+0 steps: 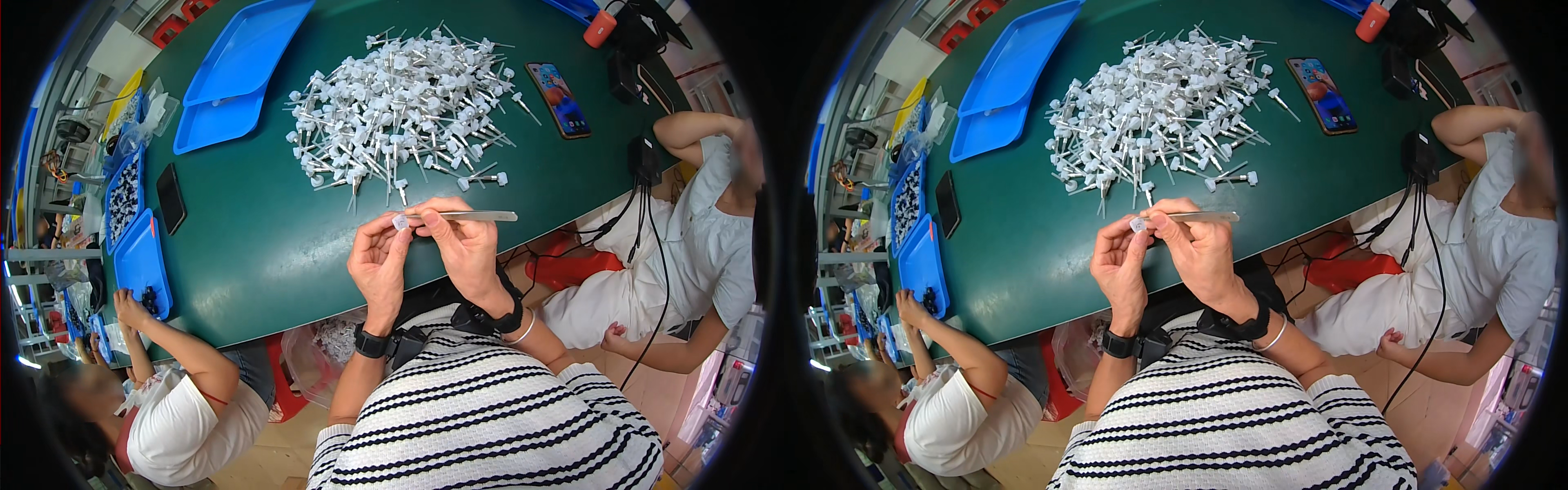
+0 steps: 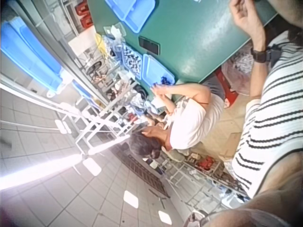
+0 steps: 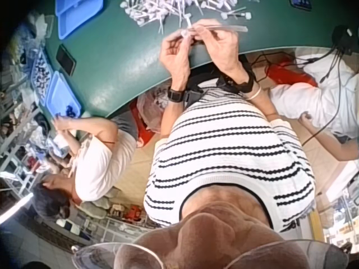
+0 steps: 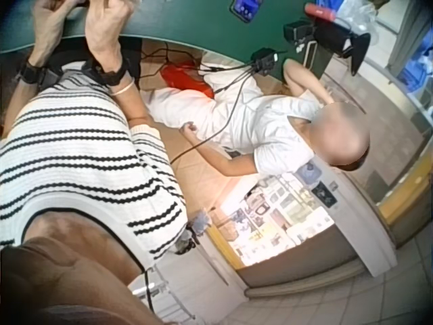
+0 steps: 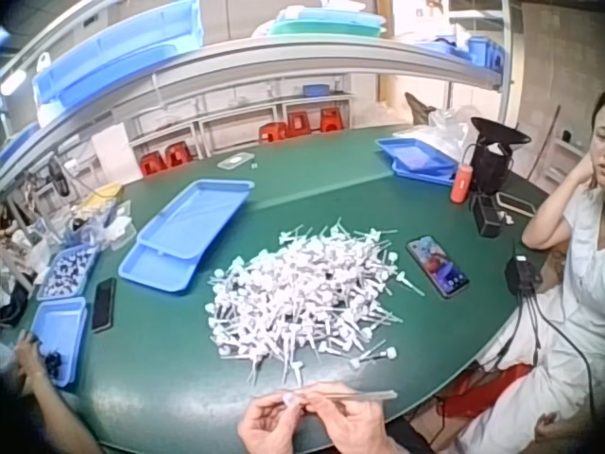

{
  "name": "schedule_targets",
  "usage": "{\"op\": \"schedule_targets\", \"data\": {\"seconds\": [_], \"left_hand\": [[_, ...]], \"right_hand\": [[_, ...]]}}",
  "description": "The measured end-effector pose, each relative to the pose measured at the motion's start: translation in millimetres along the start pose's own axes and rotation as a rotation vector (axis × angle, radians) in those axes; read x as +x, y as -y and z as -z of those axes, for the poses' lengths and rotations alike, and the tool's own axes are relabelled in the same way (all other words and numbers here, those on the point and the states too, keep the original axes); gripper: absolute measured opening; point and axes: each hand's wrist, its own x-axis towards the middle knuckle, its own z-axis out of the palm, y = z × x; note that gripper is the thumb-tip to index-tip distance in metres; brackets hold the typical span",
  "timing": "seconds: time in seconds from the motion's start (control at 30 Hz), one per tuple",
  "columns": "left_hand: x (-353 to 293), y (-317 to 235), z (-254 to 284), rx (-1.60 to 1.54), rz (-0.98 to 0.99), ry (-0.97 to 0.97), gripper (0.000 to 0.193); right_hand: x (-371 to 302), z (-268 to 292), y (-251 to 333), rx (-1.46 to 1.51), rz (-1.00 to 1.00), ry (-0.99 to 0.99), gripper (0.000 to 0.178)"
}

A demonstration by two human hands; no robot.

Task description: The person uses tweezers to pick up small white plastic components from a blue tray and places them onto a green table. The person repeatedly handles the components one by one, arranging them in a pile on the table surface.

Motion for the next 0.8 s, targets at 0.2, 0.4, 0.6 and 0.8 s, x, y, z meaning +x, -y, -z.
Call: {"op": "schedule_targets", "data": {"seconds": [0.2, 0.4, 0.6, 0.8], "left_hand": [[0.2, 0.6, -0.3, -0.009, -0.004, -0.008, 0.023], [0.7, 2.2, 1.3, -0.004, 0.001, -0.012, 0.023], [0.8, 0.4, -0.3, 0.03, 0.011, -0.024, 0.021], [1.1, 0.3, -0.5, 0.035, 0.007, -0.024, 0.02]], "right_hand": [[-1.3, -2.0, -1.4, -0.002, 0.006, -0.04, 0.016], [-0.2, -2.1, -0.6, 0.045, -0.012, -0.025, 0.016], [1.4, -1.5, -0.3, 0.102, -0.041, -0.01, 0.016], [1.6, -1.4, -0.5, 0.107, -0.049, -0.013, 0.017]]}}
